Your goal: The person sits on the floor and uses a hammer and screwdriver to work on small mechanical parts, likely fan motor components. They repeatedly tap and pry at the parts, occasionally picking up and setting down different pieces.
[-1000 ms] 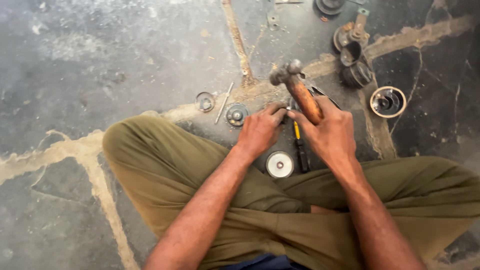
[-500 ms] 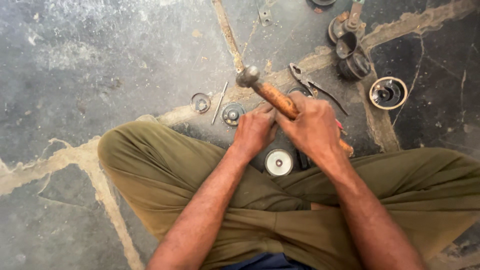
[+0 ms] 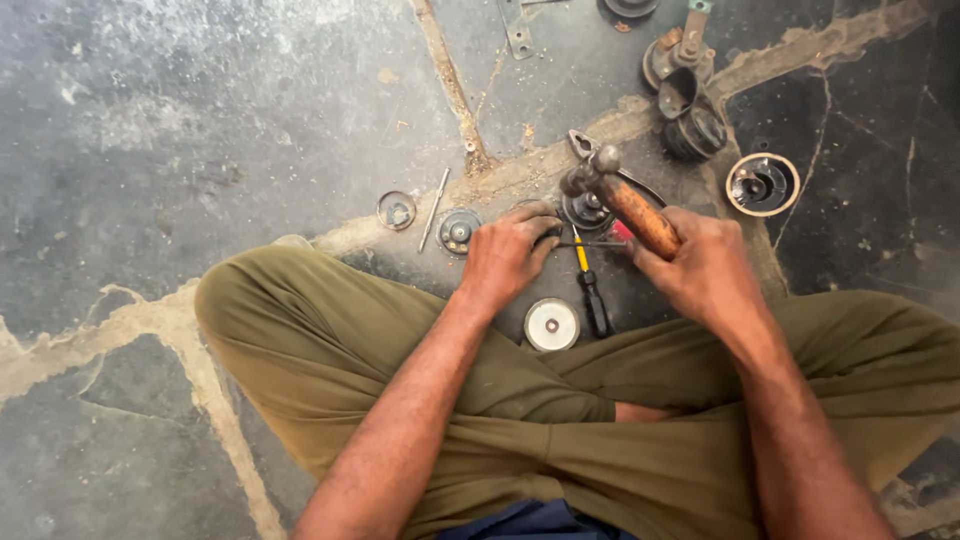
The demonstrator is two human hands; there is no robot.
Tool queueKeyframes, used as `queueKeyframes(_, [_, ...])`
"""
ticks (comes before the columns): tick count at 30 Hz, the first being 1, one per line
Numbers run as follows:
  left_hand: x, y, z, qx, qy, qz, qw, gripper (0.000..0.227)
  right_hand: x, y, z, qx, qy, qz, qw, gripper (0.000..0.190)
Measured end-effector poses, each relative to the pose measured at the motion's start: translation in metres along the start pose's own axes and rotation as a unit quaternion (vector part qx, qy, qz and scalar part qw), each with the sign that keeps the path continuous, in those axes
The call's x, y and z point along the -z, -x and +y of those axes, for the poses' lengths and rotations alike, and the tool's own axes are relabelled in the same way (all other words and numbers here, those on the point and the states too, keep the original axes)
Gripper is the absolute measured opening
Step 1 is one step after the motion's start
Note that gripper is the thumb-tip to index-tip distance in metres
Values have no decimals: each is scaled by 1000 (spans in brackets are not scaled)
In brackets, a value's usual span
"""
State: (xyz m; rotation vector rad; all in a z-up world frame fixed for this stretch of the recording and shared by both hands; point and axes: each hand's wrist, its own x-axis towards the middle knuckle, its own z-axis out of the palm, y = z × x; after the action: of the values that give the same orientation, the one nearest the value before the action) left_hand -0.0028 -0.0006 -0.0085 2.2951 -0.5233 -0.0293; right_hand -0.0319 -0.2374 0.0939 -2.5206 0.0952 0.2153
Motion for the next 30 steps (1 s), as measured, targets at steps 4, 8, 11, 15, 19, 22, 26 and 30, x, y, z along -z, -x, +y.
queueKeyframes(4, [1, 0, 3, 30, 15, -7, 999, 22, 3, -7, 9, -70, -46, -42, 996, 28])
queueKeyframes(8, [4, -1, 8, 18, 7, 3, 1000, 22, 5, -10, 14, -75, -34, -27, 996, 28])
queueKeyframes(11, [8, 2, 11, 13, 13, -2, 1000, 19, 3, -5, 5, -33, -6, 1, 999, 29])
queueKeyframes(15, [10, 5, 10, -53, 6, 11, 999, 20, -15, 6, -22, 55, 8, 25, 998, 29])
queueKeyframes(19, [15, 8, 10, -26, 26, -19, 999, 22, -37, 2, -55, 186, 47, 84, 978, 25])
queueKeyframes(22, [17, 11, 6, -21, 51, -27, 998, 20, -45, -7, -69, 161, 68, 68, 982, 22])
queueKeyframes(26, [17, 7, 2, -1, 82, -19, 996, 15, -40, -10, -72, 202, 41, 84, 975, 29])
queueKeyframes(30, [18, 1, 5, 24, 57, -33, 998, 21, -30, -5, -69, 170, 27, 87, 981, 43])
